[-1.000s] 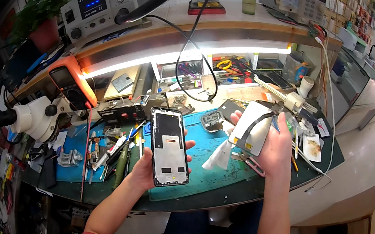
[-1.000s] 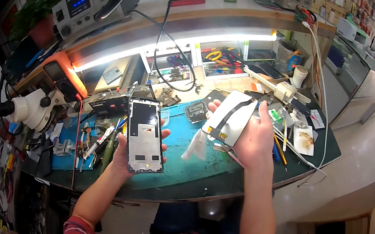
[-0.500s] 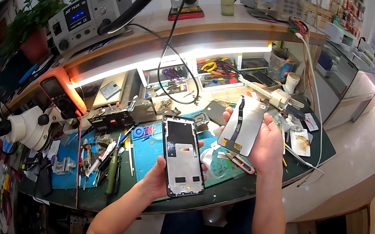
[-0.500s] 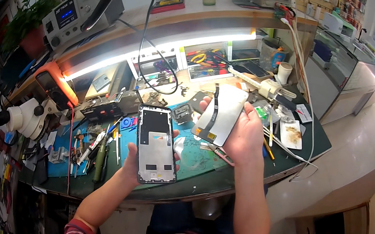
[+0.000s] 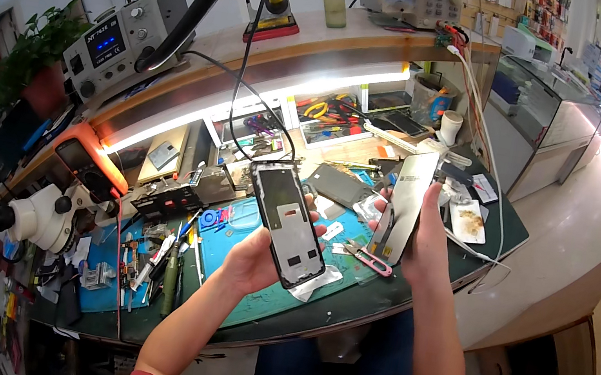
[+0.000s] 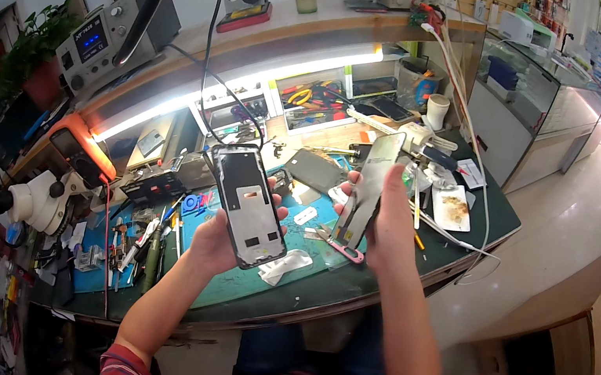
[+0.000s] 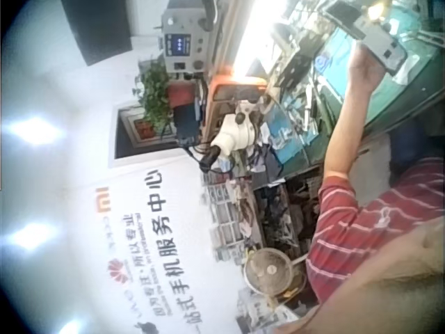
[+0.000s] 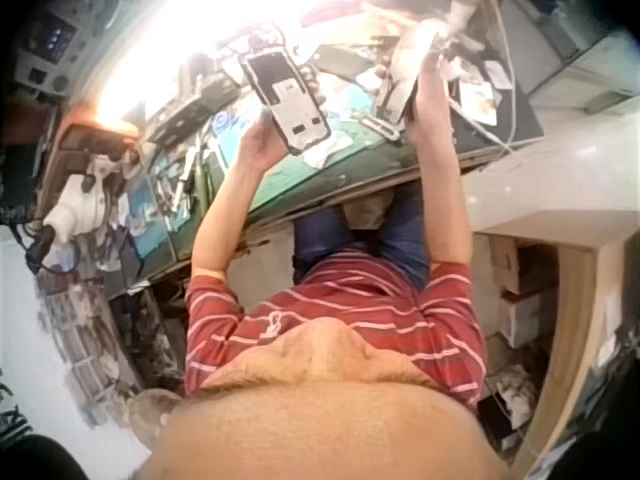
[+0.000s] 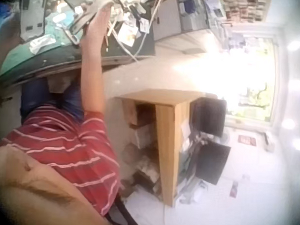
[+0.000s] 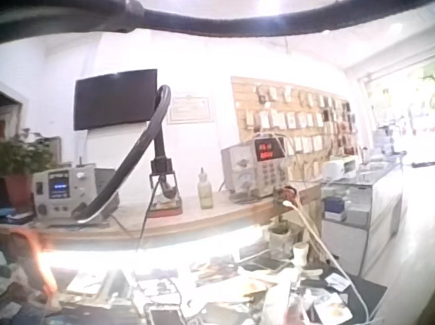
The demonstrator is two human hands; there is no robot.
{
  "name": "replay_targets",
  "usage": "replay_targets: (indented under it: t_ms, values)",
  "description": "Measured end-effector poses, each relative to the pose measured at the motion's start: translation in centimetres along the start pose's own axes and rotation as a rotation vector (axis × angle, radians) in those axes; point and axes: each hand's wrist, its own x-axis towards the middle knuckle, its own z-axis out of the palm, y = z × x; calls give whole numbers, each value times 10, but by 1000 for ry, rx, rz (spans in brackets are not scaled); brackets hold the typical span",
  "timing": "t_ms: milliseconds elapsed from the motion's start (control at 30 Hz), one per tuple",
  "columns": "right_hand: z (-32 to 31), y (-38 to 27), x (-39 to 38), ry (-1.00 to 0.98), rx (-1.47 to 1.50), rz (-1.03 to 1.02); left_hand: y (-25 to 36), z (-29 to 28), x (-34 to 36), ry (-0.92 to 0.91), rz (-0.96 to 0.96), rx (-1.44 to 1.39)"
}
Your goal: The person applies adhesive tape to the back of a smartphone frame, uses a heat gun to warm the edges, and then attaches the back cover. They wipe the cover with a cloth and reattach internal components including the battery and ribbon cables.
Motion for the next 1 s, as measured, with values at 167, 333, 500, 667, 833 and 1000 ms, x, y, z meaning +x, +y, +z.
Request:
replay_targets:
  t_ms: [167,333,500,667,833,1000]
  values:
    - [36,18,-24,-71,-163,-57,5,-4,-23,121,31,182]
    - [45,36,-24,-210,-362,-148,2,-2,-29,111,-23,248]
    - [53,29,-33,-268,-402,-173,3,-7,-33,154,-55,257]
    - [57,25,-40,-330,-478,-111,3,-1,-30,172,68,286]
    - [48,34,-39,-369,-560,-134,2,-5,-30,201,69,355]
    - [47,41,-36,-401,-643,-152,-6,-18,-29,110,63,523]
